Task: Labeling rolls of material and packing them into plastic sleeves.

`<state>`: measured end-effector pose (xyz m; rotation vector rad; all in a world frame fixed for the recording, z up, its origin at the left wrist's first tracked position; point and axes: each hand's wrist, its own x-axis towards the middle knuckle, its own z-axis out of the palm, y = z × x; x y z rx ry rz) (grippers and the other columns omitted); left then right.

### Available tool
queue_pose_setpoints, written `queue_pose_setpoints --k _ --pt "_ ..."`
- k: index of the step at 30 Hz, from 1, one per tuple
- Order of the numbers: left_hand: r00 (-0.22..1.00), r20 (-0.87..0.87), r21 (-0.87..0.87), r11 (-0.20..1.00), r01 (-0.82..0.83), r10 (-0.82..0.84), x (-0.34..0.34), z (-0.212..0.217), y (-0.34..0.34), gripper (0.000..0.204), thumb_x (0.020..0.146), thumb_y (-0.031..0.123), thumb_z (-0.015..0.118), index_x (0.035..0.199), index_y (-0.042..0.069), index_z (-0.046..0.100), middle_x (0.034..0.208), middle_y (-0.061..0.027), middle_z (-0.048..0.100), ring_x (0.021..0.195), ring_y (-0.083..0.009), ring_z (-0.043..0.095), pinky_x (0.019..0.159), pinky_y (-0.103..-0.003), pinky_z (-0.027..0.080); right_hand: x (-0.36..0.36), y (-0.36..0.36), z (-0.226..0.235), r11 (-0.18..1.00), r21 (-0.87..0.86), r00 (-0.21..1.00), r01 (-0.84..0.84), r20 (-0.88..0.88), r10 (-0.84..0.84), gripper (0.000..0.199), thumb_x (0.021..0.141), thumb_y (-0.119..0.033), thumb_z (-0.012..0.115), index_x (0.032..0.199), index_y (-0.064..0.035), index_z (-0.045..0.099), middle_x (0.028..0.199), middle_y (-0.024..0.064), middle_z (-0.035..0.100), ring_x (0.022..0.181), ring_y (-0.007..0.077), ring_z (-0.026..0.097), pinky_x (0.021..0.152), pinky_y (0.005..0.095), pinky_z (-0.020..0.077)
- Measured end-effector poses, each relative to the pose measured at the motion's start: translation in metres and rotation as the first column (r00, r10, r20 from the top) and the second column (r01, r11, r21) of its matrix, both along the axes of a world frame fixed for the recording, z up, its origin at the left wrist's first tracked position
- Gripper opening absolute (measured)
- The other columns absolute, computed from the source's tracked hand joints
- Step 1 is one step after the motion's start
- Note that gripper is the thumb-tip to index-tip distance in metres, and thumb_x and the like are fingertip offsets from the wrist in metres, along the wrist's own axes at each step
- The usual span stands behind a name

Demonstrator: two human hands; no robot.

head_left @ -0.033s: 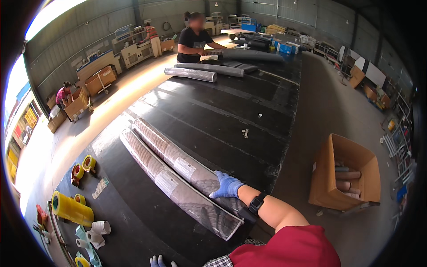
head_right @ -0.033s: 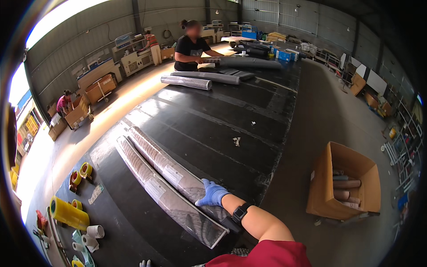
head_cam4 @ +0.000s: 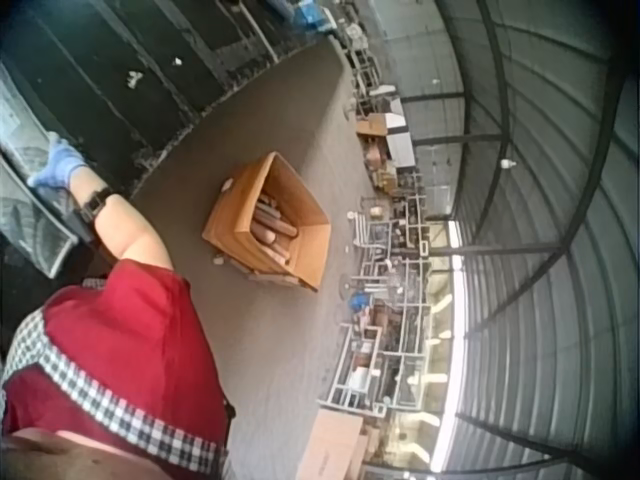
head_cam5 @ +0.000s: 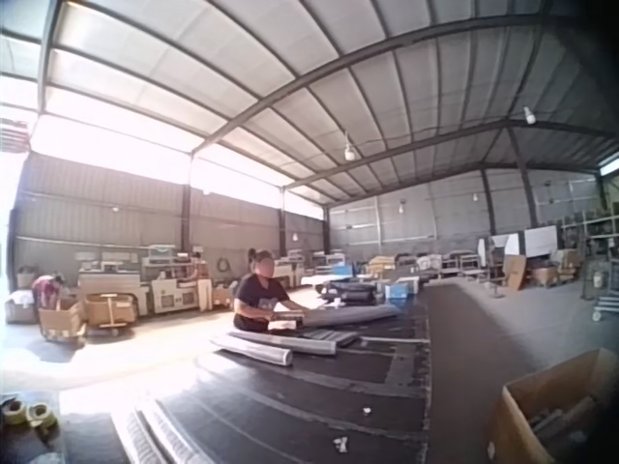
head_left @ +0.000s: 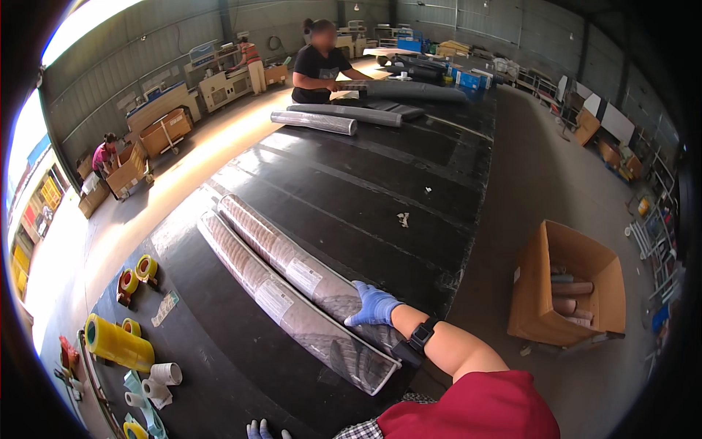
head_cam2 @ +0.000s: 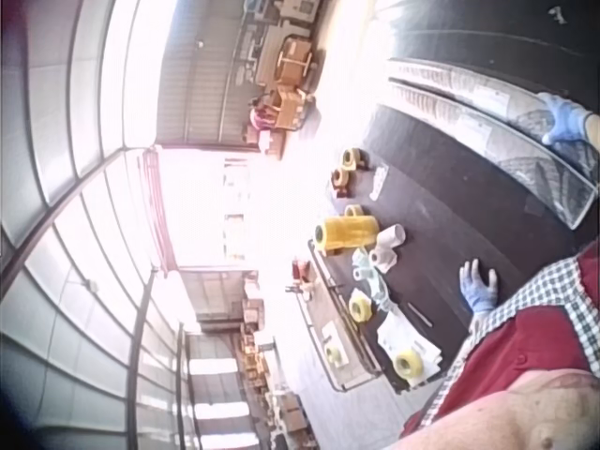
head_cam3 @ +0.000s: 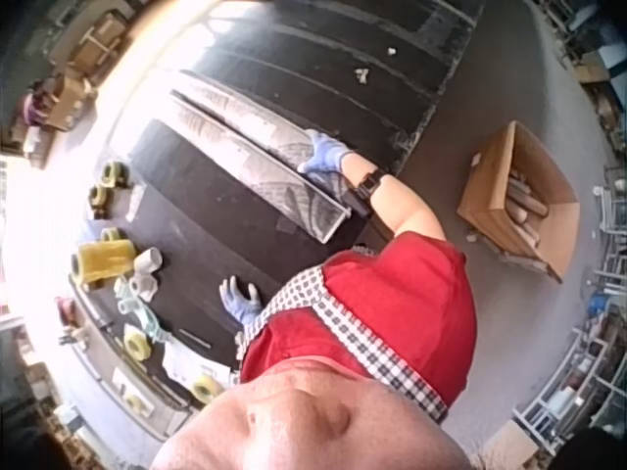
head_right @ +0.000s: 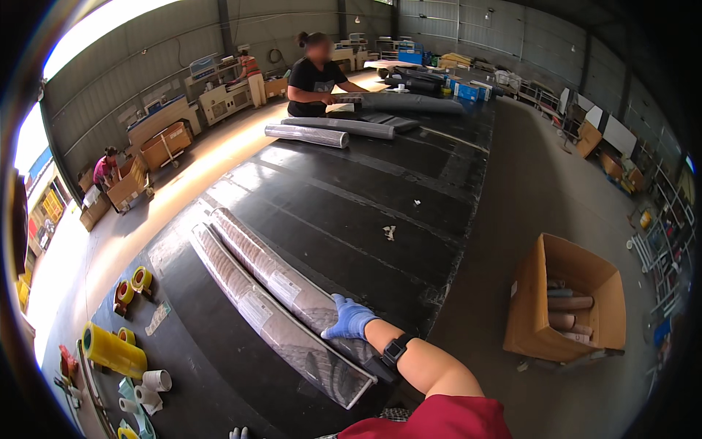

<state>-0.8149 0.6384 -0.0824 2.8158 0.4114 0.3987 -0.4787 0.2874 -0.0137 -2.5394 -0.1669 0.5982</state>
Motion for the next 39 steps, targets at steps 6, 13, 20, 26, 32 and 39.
queue_pose_setpoints --k 6,13,20,26,32,39 --pt "1.0 -0.003 0.004 1.0 -0.004 0.004 0.0 -0.001 0.001 0.059 0.081 0.037 0.07 0.132 0.009 0.058 0.138 -0.0172 0.054 0.134 -0.0379 0.044 0.112 -0.049 0.036 -0.002 0.001 0.006 1.0 0.003 1.0 0.005 -0.018 -0.005 0.123 0.066 -0.059 0.082 0.155 -0.0016 0.02 0.151 0.0291 0.038 0.14 0.0401 0.041 0.114 0.0433 0.037" --pt "1.0 -0.013 -0.004 1.0 0.0 0.0 0.0 0.0 0.0 0.06 0.082 0.037 0.07 0.133 0.009 0.057 0.14 -0.0172 0.053 0.135 -0.0379 0.043 0.113 -0.049 0.035 -0.002 0.002 0.008 1.0 -0.006 1.0 0.002 -0.014 -0.002 0.123 0.066 -0.06 0.082 0.155 -0.002 0.019 0.151 0.0293 0.038 0.139 0.0403 0.042 0.114 0.0435 0.0374" --pt "0.999 -0.039 -0.014 1.0 -0.011 0.011 0.002 0.003 -0.001 0.06 0.082 0.037 0.07 0.134 0.009 0.056 0.141 -0.0171 0.052 0.136 -0.0379 0.042 0.113 -0.049 0.034 -0.001 0.0 0.006 1.0 0.006 1.0 0.008 -0.008 -0.008 0.122 0.066 -0.057 0.083 0.154 0.0001 0.021 0.152 0.0294 0.037 0.141 0.0395 0.039 0.115 0.0416 0.0357" --pt "0.999 -0.044 -0.018 1.0 -0.011 0.01 0.001 0.005 -0.001 0.06 0.082 0.037 0.069 0.134 0.009 0.056 0.14 -0.017 0.052 0.135 -0.0379 0.042 0.113 -0.049 0.034 -0.001 0.001 0.002 1.0 0.011 1.0 0.007 -0.001 -0.007 0.123 0.065 -0.058 0.083 0.154 -0.0007 0.021 0.151 0.0297 0.037 0.139 0.0403 0.041 0.114 0.0425 0.0369" --pt "1.0 -0.017 -0.006 1.0 0.005 -0.005 0.002 0.003 -0.002 0.059 0.082 0.036 0.07 0.132 0.009 0.058 0.139 -0.0172 0.053 0.134 -0.038 0.043 0.112 -0.049 0.036 -0.001 0.0 0.002 1.0 0.014 1.0 0.008 -0.006 -0.008 0.123 0.066 -0.058 0.082 0.155 -0.0004 0.02 0.151 0.0291 0.037 0.14 0.0399 0.04 0.115 0.0422 0.0364" --pt "1.0 -0.006 0.002 1.0 0.002 -0.002 0.003 0.006 -0.002 0.059 0.082 0.036 0.07 0.132 0.009 0.058 0.137 -0.0183 0.054 0.133 -0.0394 0.044 0.111 -0.05 0.037 0.0 0.001 0.002 1.0 -0.01 1.0 -0.001 -0.002 0.001 0.122 0.067 -0.059 0.081 0.155 -0.0019 0.02 0.15 0.0288 0.038 0.138 0.0401 0.042 0.113 0.0437 0.038"
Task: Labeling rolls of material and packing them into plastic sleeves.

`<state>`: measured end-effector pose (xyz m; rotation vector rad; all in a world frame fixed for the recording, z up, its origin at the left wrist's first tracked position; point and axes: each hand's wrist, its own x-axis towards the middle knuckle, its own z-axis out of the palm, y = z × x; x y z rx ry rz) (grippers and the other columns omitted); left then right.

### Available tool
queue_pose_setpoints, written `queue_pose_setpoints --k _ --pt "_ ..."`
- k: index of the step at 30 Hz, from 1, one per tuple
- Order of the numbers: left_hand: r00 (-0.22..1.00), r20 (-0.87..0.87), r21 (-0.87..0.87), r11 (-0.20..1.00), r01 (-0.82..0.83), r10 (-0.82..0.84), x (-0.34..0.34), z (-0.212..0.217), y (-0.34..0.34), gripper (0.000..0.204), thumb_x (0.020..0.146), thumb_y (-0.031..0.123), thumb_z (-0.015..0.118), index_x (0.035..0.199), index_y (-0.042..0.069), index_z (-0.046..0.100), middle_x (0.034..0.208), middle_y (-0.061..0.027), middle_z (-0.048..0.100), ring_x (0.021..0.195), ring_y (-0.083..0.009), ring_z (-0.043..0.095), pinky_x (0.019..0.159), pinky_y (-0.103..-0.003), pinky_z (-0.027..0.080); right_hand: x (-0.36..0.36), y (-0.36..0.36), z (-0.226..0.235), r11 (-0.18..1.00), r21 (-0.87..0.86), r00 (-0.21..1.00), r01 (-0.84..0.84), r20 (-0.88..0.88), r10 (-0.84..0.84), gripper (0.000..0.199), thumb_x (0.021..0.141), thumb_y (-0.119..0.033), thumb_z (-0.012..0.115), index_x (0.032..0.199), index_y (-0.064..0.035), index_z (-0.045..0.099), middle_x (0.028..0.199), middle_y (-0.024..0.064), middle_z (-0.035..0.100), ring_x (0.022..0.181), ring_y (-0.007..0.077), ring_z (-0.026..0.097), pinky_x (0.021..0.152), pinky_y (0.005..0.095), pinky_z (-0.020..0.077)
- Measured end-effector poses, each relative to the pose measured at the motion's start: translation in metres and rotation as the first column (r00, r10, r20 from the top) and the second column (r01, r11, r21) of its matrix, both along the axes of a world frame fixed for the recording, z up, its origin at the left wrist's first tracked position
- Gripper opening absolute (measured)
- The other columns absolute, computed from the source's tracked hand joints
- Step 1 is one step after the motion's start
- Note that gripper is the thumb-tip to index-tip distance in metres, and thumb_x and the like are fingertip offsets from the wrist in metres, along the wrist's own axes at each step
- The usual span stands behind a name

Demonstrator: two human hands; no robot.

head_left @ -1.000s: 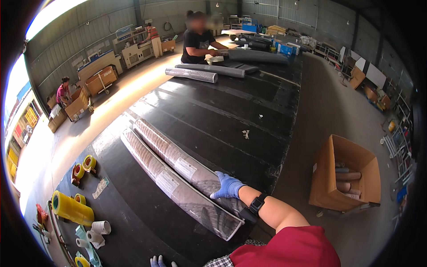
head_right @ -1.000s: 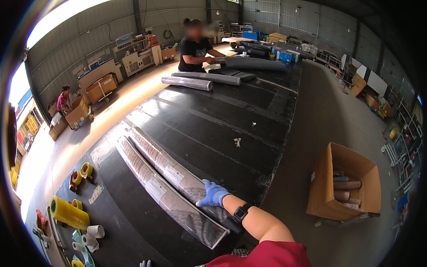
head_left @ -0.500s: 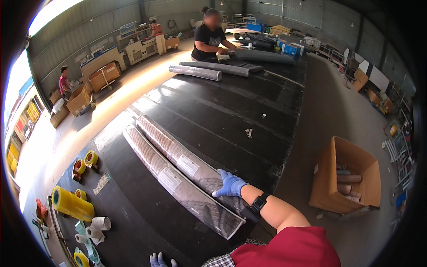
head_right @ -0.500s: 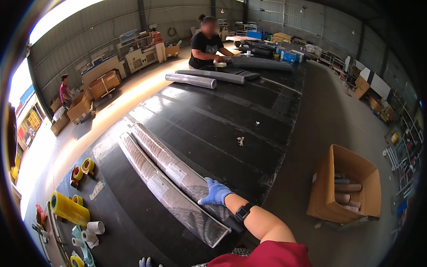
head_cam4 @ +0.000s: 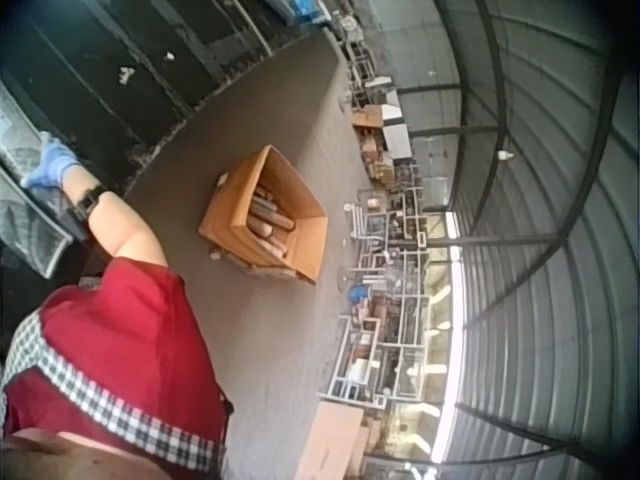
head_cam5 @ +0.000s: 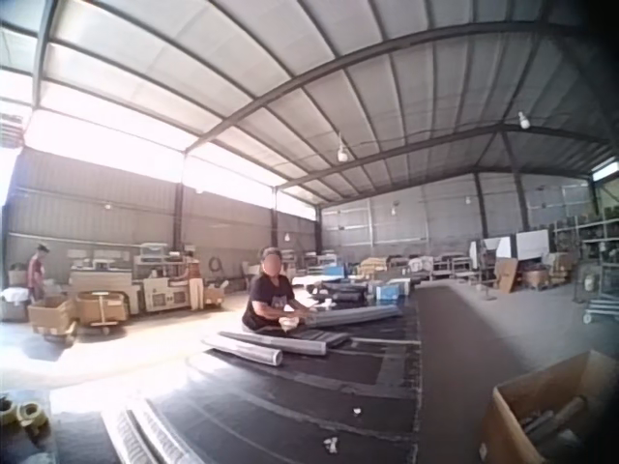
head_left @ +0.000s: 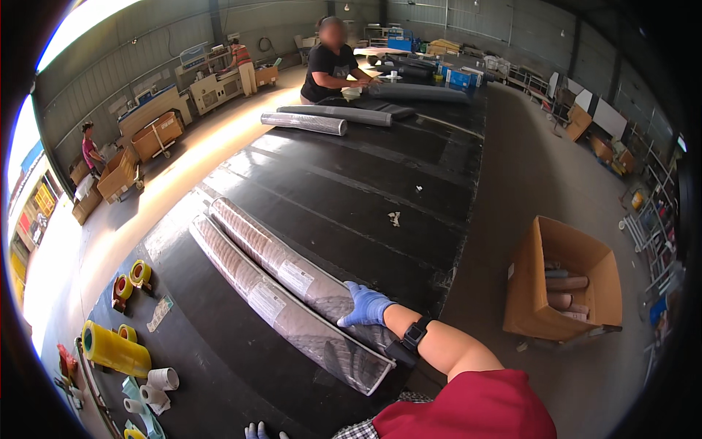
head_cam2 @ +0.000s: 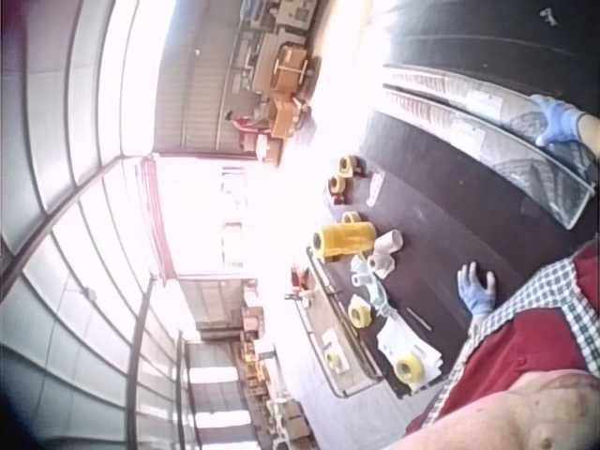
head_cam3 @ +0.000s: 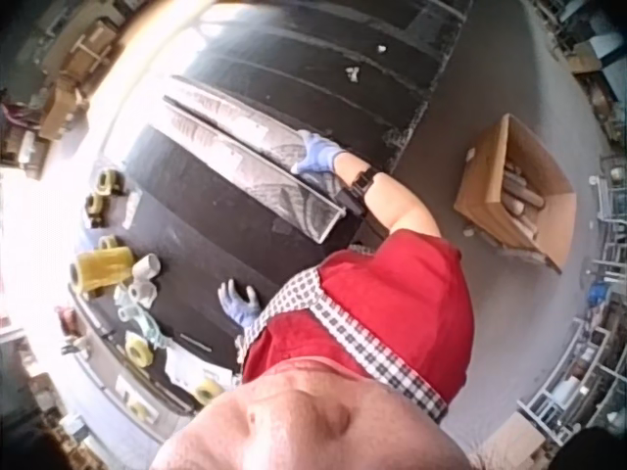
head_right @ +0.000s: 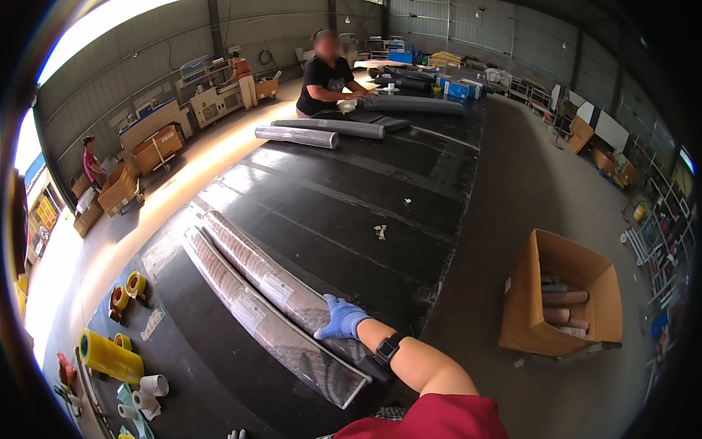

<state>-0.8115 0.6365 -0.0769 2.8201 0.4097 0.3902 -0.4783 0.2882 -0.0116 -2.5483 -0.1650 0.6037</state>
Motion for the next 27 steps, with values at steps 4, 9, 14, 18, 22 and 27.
queue_pose_setpoints --k 4,9,14,18,22,27 --pt "1.0 -0.002 -0.004 1.0 -0.001 0.001 0.001 -0.002 0.001 0.059 0.082 0.036 0.07 0.132 0.009 0.058 0.138 -0.0184 0.054 0.133 -0.0394 0.044 0.111 -0.05 0.037 0.001 -0.001 -0.003 1.0 0.005 1.0 0.004 0.02 -0.004 0.121 0.067 -0.059 0.081 0.155 -0.0019 0.02 0.149 0.0291 0.04 0.137 0.0405 0.044 0.112 0.0445 0.039" --pt "1.0 -0.025 -0.007 1.0 -0.003 0.003 -0.001 0.001 -0.003 0.059 0.082 0.037 0.07 0.132 0.009 0.058 0.138 -0.0174 0.054 0.133 -0.0386 0.044 0.112 -0.05 0.036 -0.004 -0.005 0.008 1.0 0.0 1.0 0.02 -0.023 -0.02 0.121 0.068 -0.059 0.081 0.155 -0.0009 0.02 0.151 0.0286 0.037 0.14 0.04 0.041 0.115 0.0425 0.0362" --pt "1.0 0.003 0.01 1.0 -0.012 0.012 -0.005 -0.004 -0.001 0.057 0.082 0.036 0.071 0.131 0.01 0.058 0.138 -0.0163 0.054 0.132 -0.0375 0.045 0.111 -0.049 0.037 -0.004 -0.002 0.002 1.0 0.014 1.0 -0.018 -0.012 0.018 0.122 0.066 -0.058 0.082 0.154 0.0001 0.022 0.152 0.0288 0.037 0.14 0.04 0.04 0.115 0.0419 0.0355" --pt "0.998 0.062 0.117 0.992 -0.036 0.028 -0.005 -0.009 0.001 0.046 0.079 0.024 0.071 0.12 0.007 0.061 0.125 -0.0145 0.059 0.12 -0.0328 0.055 0.102 -0.045 0.045 0.0 0.002 -0.014 0.997 0.075 0.996 0.003 0.093 -0.01 0.121 0.061 -0.053 0.087 0.151 -0.0003 0.028 0.148 0.0288 0.042 0.138 0.0395 0.043 0.114 0.0418 0.0374" --pt "0.997 -0.049 -0.054 0.997 -0.059 0.056 -0.006 -0.012 0.015 0.06 0.079 0.042 0.071 0.131 0.015 0.057 0.141 -0.0135 0.049 0.136 -0.0366 0.041 0.111 -0.049 0.035 0.005 -0.004 -0.026 0.958 0.285 0.99 0.012 0.128 -0.05 0.111 0.058 -0.038 0.093 0.144 0.0015 0.035 0.137 0.0241 0.053 0.125 0.0337 0.054 0.107 0.0402 0.0442" --pt "0.998 0.002 -0.21 0.976 -0.055 0.056 -0.037 0.005 0.043 0.058 0.081 0.032 0.074 0.133 0.013 0.057 0.14 -0.0162 0.051 0.136 -0.0372 0.043 0.114 -0.047 0.037 0.006 -0.005 -0.023 0.986 -0.166 0.929 -0.033 0.358 0.092 0.111 0.072 -0.047 0.084 0.154 -0.0021 0.024 0.146 0.0297 0.039 0.138 0.0421 0.036 0.115 0.0457 0.0321"
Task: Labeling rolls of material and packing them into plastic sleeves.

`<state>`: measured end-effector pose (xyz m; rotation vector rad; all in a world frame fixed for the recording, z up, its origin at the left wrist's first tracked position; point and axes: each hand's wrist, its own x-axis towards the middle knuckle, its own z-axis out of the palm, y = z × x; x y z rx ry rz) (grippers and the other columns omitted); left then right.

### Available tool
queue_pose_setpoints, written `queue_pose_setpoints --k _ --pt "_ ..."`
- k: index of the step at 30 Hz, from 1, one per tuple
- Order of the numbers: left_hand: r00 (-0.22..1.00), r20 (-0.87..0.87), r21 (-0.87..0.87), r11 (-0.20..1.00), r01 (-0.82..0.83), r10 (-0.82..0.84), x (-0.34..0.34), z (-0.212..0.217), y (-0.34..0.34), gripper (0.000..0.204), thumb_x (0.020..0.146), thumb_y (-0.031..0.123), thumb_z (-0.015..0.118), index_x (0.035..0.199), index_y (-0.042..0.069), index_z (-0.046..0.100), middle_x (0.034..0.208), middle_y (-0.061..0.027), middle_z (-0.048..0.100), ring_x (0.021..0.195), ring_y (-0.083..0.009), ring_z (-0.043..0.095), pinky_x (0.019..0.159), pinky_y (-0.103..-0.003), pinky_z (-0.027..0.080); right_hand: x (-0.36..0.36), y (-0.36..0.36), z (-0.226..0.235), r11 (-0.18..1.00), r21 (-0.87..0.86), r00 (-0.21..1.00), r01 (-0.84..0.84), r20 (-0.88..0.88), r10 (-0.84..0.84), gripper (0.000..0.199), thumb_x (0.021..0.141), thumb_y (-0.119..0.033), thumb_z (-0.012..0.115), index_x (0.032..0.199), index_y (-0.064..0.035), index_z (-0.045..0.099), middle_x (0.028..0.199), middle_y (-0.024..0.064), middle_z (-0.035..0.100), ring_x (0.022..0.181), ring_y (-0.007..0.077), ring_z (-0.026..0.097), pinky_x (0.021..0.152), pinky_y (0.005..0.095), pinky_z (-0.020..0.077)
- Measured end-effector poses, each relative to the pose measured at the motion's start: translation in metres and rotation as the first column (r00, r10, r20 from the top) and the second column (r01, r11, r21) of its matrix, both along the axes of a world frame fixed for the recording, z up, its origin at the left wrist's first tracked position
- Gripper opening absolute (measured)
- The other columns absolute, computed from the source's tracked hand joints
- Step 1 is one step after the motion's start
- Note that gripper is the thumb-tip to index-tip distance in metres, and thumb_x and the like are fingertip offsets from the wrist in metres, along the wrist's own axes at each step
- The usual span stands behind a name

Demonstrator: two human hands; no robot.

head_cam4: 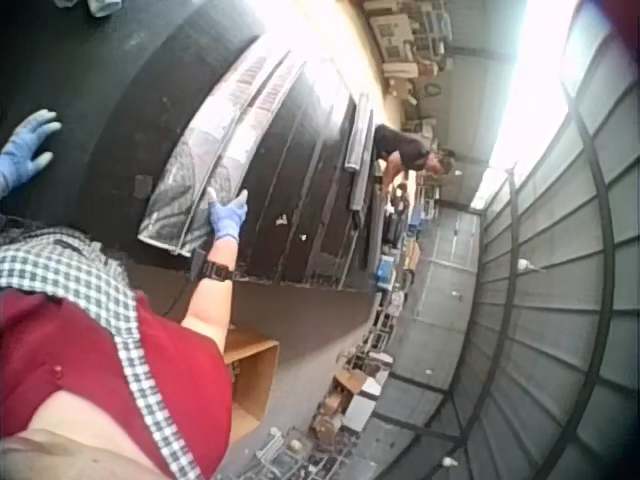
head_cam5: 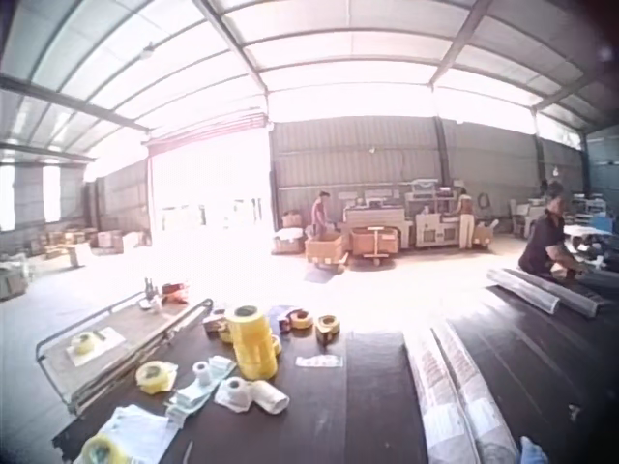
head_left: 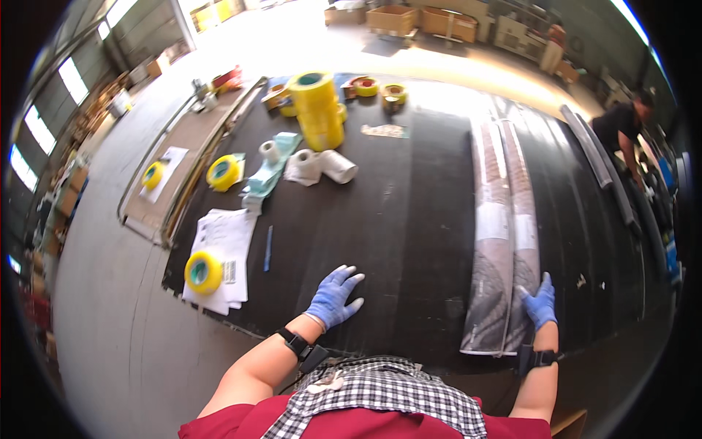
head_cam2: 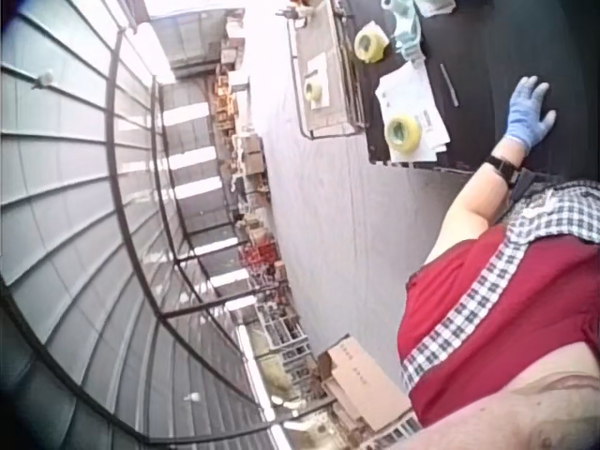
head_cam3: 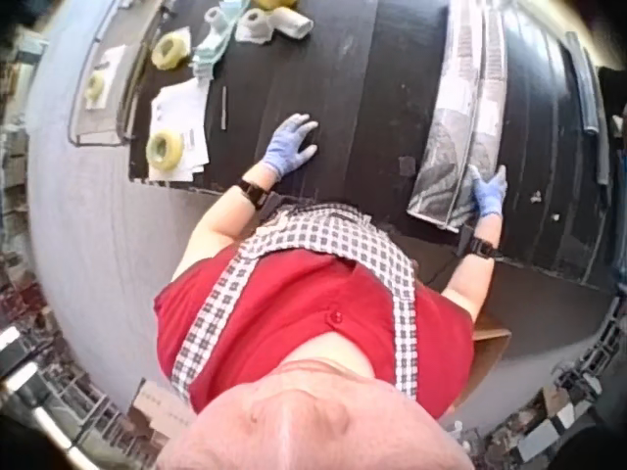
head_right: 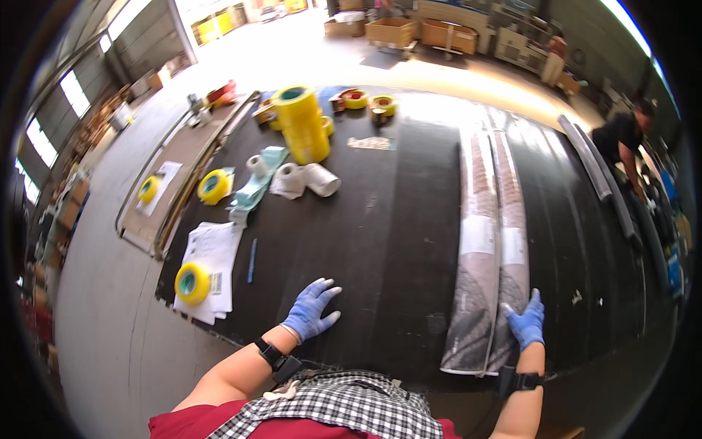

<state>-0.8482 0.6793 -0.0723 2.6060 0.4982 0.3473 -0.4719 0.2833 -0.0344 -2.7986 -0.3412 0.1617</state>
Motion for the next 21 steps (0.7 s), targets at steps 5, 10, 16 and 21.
queue_pose_setpoints --k 5,10,16,21 --pt "0.971 0.059 0.053 0.97 -0.237 0.234 -0.081 0.007 0.041 0.058 0.079 0.029 0.076 0.132 0.012 0.058 0.137 -0.0152 0.054 0.13 -0.0359 0.048 0.111 -0.046 0.039 -0.032 0.037 0.014 0.901 0.366 0.962 -0.232 0.224 0.157 0.077 0.083 -0.019 0.078 0.147 -0.0013 0.039 0.145 0.0199 0.044 0.133 0.0333 0.045 0.112 0.0412 0.0369" --pt "0.87 0.162 0.036 0.879 -0.476 0.465 -0.165 0.008 0.086 0.056 0.075 0.02 0.077 0.128 0.01 0.061 0.13 -0.0173 0.057 0.121 -0.0364 0.052 0.107 -0.045 0.041 -0.131 0.141 0.037 0.713 0.56 0.881 -0.423 0.071 0.468 0.058 0.082 -0.003 0.072 0.136 0.0002 0.052 0.129 0.0128 0.058 0.122 0.0243 0.056 0.104 0.0352 0.0444" --pt "0.68 0.051 0.238 0.653 -0.719 0.731 -0.272 0.017 0.158 0.088 0.061 0.027 0.088 0.139 0.012 0.048 0.143 -0.0194 0.04 0.133 -0.0391 0.038 0.113 -0.048 0.032 -0.253 0.309 0.037 0.491 0.388 0.502 -0.78 -0.079 0.861 0.048 0.079 -0.022 0.078 0.122 -0.0074 0.064 0.11 0.0148 0.065 0.105 0.0331 0.063 0.094 0.0388 0.0497" --pt "0.594 -0.104 0.207 0.601 -0.772 0.798 -0.326 0.014 0.199 0.096 0.056 0.033 0.092 0.138 0.015 0.046 0.149 -0.0219 0.029 0.137 -0.0409 0.032 0.114 -0.049 0.032 -0.335 0.428 0.027 0.247 0.373 0.195 -0.894 -0.172 0.966 0.048 0.082 -0.029 0.075 0.124 -0.0097 0.062 0.108 0.0146 0.065 0.103 0.0349 0.062 0.091 0.0426 0.0513"
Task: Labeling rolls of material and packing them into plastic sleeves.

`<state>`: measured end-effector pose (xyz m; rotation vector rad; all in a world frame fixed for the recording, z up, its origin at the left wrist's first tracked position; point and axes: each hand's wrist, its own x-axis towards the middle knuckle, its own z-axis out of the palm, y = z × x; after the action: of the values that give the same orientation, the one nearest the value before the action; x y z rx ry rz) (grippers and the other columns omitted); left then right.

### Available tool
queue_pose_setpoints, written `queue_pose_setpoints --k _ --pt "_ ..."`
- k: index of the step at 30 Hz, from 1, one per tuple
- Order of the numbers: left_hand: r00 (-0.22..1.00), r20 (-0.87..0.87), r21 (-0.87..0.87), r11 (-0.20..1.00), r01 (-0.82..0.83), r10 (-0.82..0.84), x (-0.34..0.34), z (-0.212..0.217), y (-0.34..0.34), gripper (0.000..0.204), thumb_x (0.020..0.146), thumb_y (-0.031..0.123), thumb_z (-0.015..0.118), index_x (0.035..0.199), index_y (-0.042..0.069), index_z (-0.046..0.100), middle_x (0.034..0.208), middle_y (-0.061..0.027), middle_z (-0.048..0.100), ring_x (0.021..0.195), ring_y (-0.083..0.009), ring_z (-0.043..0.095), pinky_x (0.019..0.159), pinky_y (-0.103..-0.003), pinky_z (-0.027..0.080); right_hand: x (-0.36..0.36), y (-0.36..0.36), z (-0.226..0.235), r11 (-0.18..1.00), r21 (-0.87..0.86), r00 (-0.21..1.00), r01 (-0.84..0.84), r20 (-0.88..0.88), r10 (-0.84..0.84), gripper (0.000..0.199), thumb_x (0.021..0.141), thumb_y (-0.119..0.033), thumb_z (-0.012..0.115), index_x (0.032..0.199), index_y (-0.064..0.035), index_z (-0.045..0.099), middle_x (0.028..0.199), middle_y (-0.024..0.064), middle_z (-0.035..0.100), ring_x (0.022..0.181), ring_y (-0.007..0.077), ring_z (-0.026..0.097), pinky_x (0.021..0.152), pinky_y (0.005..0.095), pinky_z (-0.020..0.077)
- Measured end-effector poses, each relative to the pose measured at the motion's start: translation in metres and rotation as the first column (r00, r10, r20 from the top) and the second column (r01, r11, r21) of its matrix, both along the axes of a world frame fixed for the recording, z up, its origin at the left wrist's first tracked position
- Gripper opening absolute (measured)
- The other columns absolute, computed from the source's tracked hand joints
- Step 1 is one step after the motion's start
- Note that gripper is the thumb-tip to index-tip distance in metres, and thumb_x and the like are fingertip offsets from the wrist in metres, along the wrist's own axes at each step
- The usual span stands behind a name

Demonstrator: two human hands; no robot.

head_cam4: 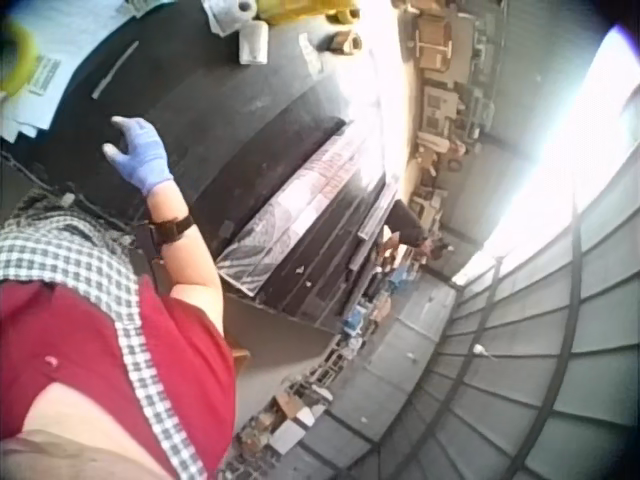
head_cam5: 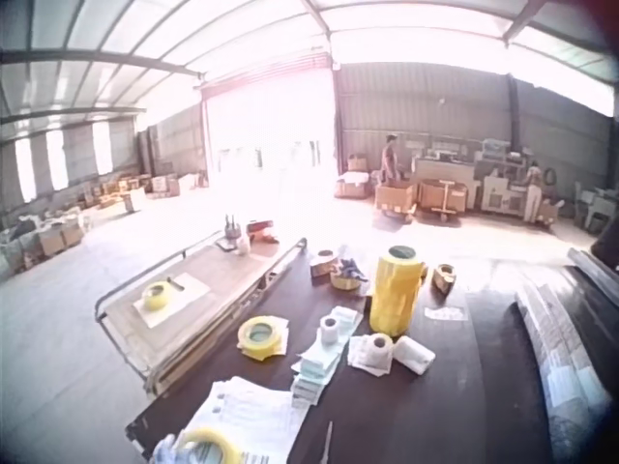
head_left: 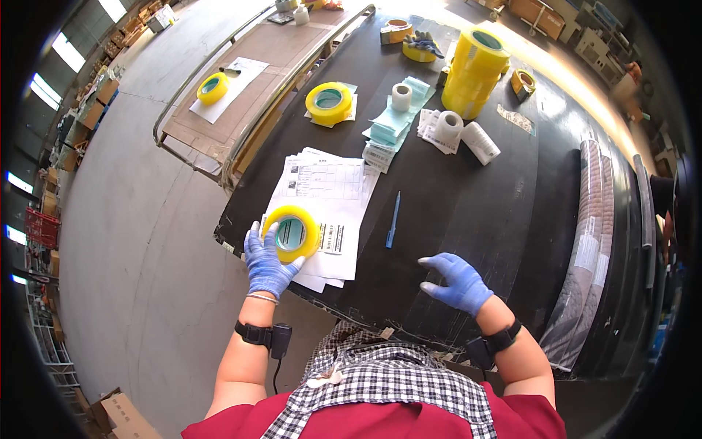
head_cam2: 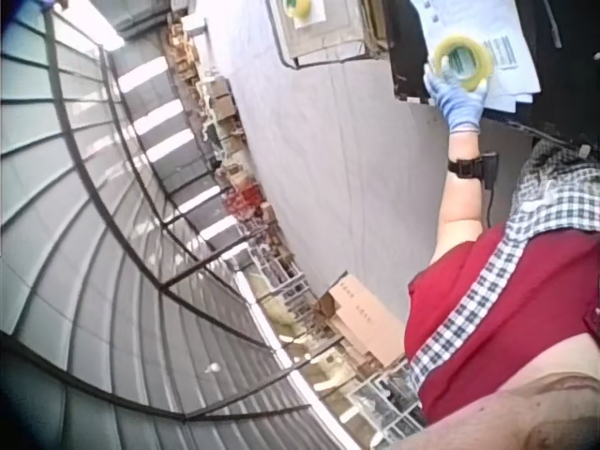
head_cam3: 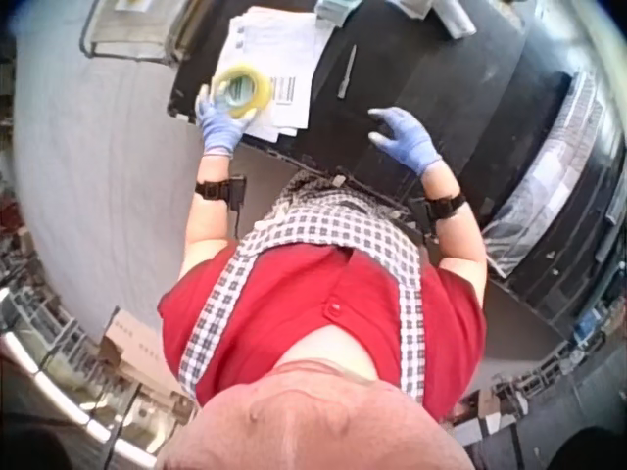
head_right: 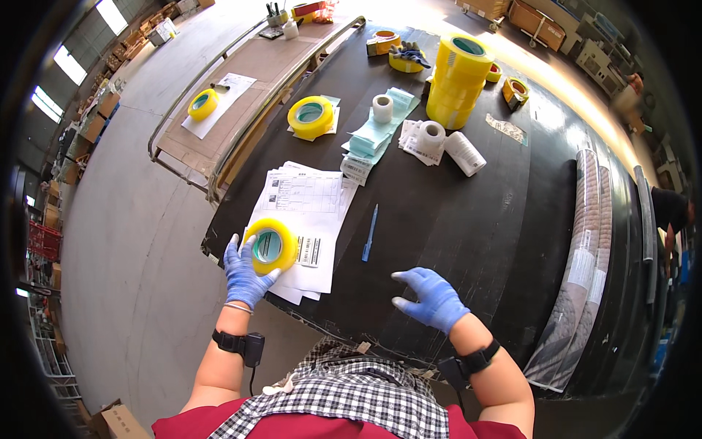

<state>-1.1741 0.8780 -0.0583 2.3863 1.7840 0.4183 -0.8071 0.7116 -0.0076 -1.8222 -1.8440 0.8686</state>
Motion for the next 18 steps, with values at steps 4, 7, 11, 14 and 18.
queue_pose_setpoints --k 4,7,11,14,18 --pt "0.997 0.028 -0.089 0.993 0.08 -0.078 -0.017 -0.001 0.011 0.097 0.054 0.034 0.093 0.137 0.017 0.048 0.15 -0.0222 0.027 0.138 -0.0416 0.03 0.115 -0.049 0.03 -0.041 0.047 -0.016 0.993 -0.04 0.994 -0.113 -0.019 0.112 0.048 0.085 -0.031 0.072 0.126 -0.0091 0.061 0.113 0.0168 0.065 0.106 0.0352 0.062 0.093 0.043 0.0516" --pt "0.985 0.053 -0.11 0.98 0.167 -0.162 -0.02 0.007 0.016 0.093 0.056 0.034 0.091 0.136 0.015 0.049 0.15 -0.0228 0.028 0.139 -0.0423 0.029 0.116 -0.049 0.03 -0.051 0.054 -0.029 0.992 -0.085 0.996 -0.093 -0.012 0.093 0.048 0.086 -0.032 0.071 0.127 -0.0092 0.061 0.114 0.0167 0.065 0.108 0.0345 0.062 0.095 0.0426 0.0509" --pt "0.939 0.242 -0.044 0.964 0.263 -0.245 -0.018 0.012 0.034 0.074 0.068 0.027 0.083 0.133 0.007 0.053 0.147 -0.022 0.034 0.135 -0.0385 0.037 0.114 -0.046 0.034 -0.043 0.048 -0.027 0.988 -0.153 1.0 0.004 0.009 -0.003 0.048 0.086 -0.034 0.071 0.127 -0.0093 0.061 0.113 0.0163 0.065 0.108 0.0342 0.062 0.096 0.0426 0.0506" --pt "0.918 0.246 -0.064 0.94 0.336 -0.311 -0.006 0.015 0.059 0.06 0.073 0.021 0.078 0.127 0.004 0.059 0.139 -0.0195 0.047 0.127 -0.0351 0.047 0.109 -0.043 0.04 -0.029 0.041 -0.026 0.977 -0.187 0.993 0.103 0.068 -0.092 0.049 0.086 -0.034 0.071 0.128 -0.0092 0.061 0.113 0.0162 0.065 0.109 0.0339 0.061 0.096 0.0426 0.0506" --pt "0.865 0.226 -0.075 0.878 0.473 -0.447 0.033 0.028 0.089 0.054 0.074 0.02 0.078 0.124 0.005 0.062 0.133 -0.0192 0.055 0.122 -0.0363 0.052 0.106 -0.043 0.043 -0.008 0.028 -0.028 0.95 -0.176 0.965 0.257 0.109 -0.24 0.05 0.086 -0.035 0.07 0.128 -0.0087 0.061 0.114 0.0165 0.065 0.11 0.0341 0.062 0.097 0.0428 0.0504"
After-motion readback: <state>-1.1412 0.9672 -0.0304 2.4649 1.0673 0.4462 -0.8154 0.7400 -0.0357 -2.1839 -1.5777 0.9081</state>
